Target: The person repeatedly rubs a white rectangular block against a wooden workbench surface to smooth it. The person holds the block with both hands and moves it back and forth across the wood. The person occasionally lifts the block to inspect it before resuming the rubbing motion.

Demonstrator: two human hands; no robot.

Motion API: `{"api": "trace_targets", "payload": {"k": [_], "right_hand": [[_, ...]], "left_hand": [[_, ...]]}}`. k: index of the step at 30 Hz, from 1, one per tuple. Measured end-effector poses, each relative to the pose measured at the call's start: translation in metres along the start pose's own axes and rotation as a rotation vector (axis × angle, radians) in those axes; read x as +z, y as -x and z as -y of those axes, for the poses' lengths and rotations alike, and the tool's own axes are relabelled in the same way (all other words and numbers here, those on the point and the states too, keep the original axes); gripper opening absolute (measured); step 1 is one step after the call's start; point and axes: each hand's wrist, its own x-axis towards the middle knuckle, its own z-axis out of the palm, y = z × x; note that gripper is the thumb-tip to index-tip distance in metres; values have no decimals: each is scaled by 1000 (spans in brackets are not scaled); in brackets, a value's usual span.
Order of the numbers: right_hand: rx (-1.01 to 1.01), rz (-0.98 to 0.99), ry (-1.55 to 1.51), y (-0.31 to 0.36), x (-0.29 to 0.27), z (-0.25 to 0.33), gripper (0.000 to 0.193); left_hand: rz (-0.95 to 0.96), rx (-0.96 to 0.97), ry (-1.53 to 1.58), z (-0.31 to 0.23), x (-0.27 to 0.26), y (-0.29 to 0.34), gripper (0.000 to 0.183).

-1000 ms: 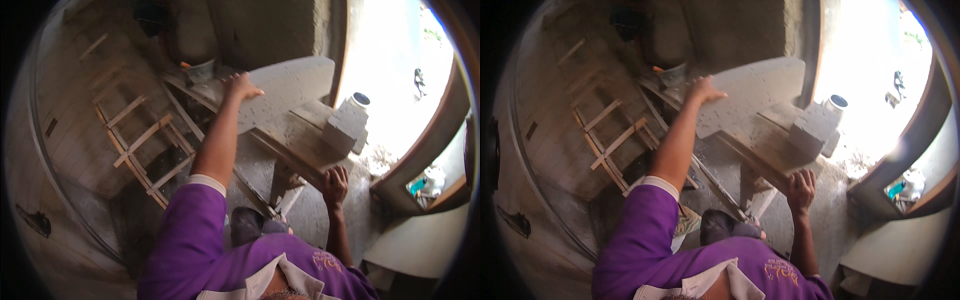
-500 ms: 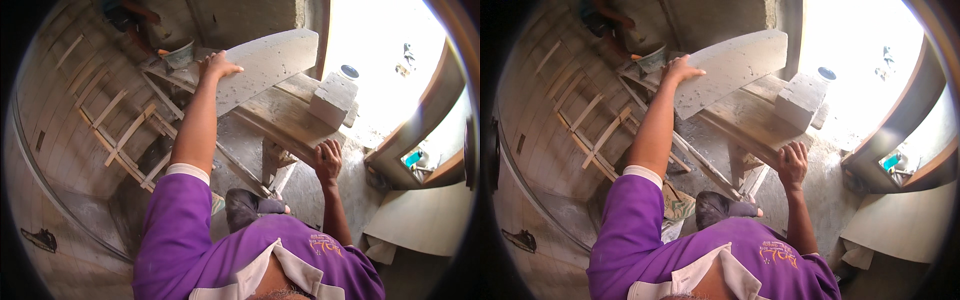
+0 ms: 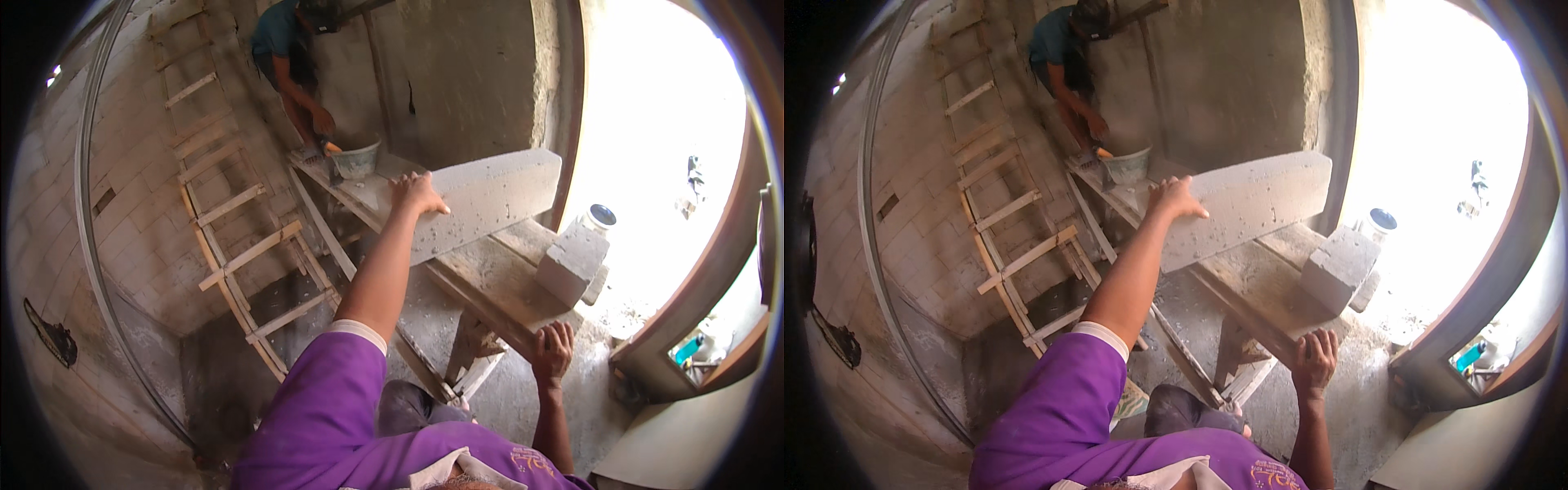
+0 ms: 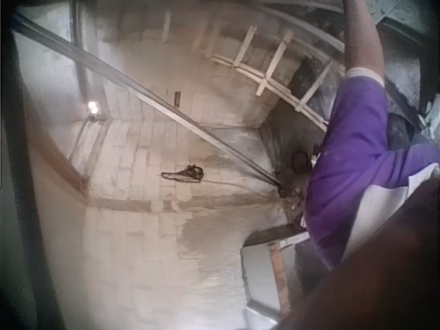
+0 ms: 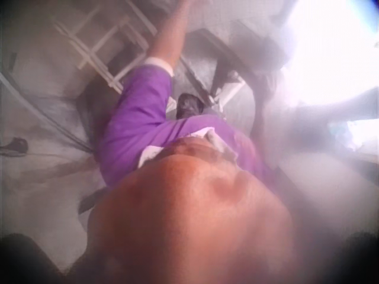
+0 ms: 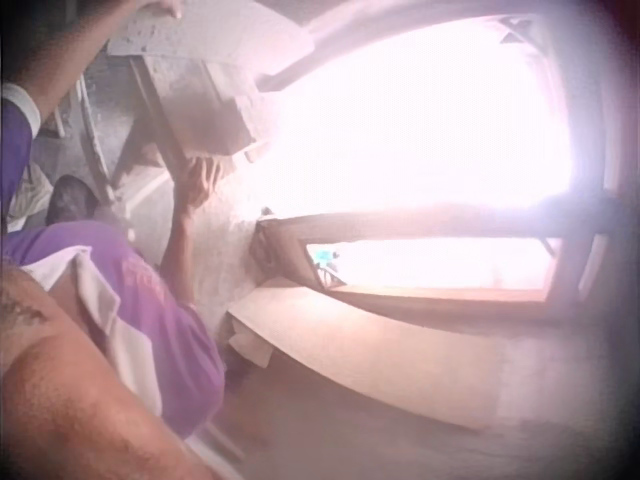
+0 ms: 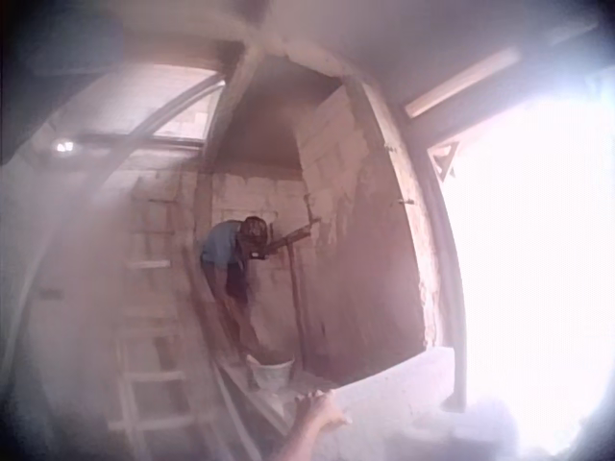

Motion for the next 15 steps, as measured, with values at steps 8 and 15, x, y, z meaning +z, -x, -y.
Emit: {"api": "trace_targets", "payload": {"k": [8,15], "right_hand": [[-1,29,-21,1,0,-2,12],[8,41,30,2,-2,-3,17]], "left_hand": [[-34,26,-21,2,2,0,116],[-46,48,8,6,6,-4,115]]}}
